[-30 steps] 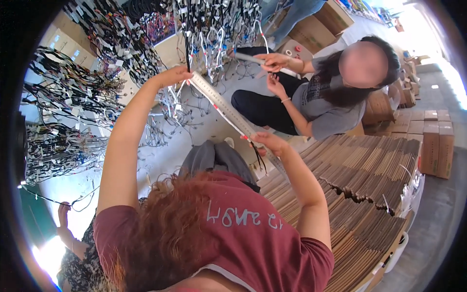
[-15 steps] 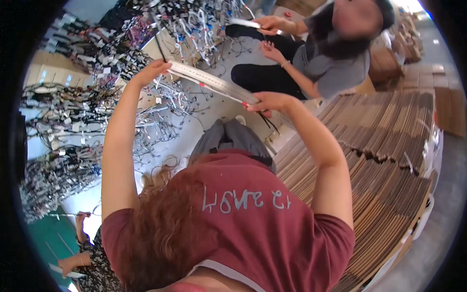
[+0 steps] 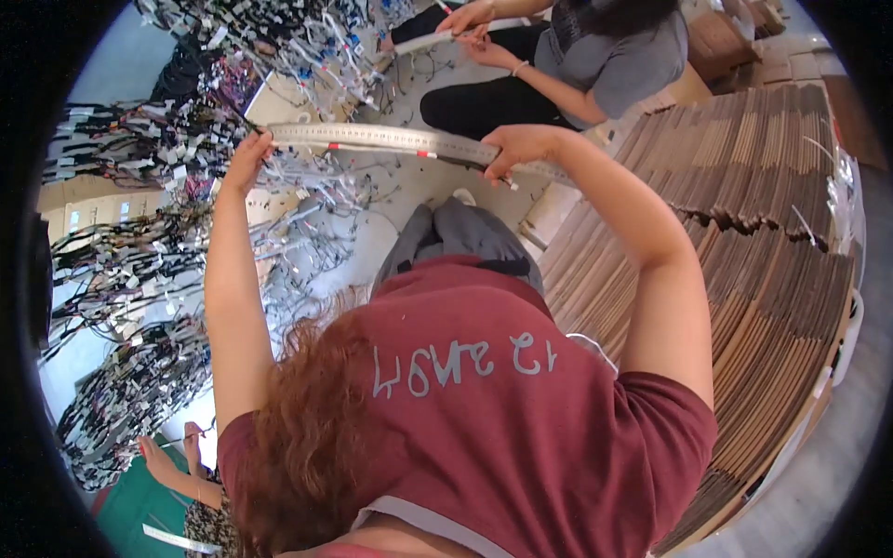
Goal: Measuring the length of wire harnesses using a metal ruler and applying small strips of tape in a factory setting.
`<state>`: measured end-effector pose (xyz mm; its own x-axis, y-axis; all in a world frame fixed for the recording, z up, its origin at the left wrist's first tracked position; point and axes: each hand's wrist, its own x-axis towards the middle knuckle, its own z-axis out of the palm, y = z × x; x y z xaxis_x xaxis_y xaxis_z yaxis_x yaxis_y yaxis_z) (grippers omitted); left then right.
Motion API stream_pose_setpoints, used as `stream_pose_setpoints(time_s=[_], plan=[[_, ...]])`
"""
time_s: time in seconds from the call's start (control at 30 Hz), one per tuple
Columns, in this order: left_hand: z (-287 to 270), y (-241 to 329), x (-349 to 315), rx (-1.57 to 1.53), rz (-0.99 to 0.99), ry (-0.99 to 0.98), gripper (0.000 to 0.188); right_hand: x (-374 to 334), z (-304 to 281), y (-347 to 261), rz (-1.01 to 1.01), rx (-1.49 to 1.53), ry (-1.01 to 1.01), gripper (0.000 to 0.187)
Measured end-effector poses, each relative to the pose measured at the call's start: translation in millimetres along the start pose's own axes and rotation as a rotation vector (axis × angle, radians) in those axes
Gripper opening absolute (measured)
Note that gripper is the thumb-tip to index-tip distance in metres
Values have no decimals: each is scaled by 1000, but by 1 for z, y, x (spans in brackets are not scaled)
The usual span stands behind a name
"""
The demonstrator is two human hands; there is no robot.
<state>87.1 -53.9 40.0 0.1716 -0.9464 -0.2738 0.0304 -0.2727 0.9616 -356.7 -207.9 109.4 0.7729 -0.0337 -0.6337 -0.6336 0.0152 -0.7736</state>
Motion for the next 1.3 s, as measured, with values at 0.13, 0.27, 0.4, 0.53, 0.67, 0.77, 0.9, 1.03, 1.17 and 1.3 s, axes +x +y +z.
stream_pose_setpoints(time_s=[0.13,0.27,0.4,0.53,0.67,0.77,0.9,1.03,1.17,1.3], plan=[[11,3,0,-28,-52,124,18,-1,-7,17,-49,-129,-11,17],[11,4,1,-69,-34,96,17,-8,-7,14,-21,-83,-20,16],[3,1,0,-121,-60,144,16,-12,-6,22,-73,-32,1,19],[-4,-4,3,-137,-47,114,16,-15,-4,27,-182,-137,86,19],[-9,-8,3,-158,-47,111,17,-18,1,16,-114,-94,111,17],[-7,-6,6,-149,-56,116,18,-22,0,13,-38,-107,97,18],[-7,-6,5,-126,-40,114,21,-21,-1,14,-56,-49,83,19],[-5,-3,8,-91,-37,104,24,-23,-1,10,-58,-36,80,19],[-7,-7,8,-3,-26,123,25,-22,1,10,-55,-7,101,22],[-4,-5,10,-30,-42,138,21,-22,-1,7,-49,-78,86,21]])
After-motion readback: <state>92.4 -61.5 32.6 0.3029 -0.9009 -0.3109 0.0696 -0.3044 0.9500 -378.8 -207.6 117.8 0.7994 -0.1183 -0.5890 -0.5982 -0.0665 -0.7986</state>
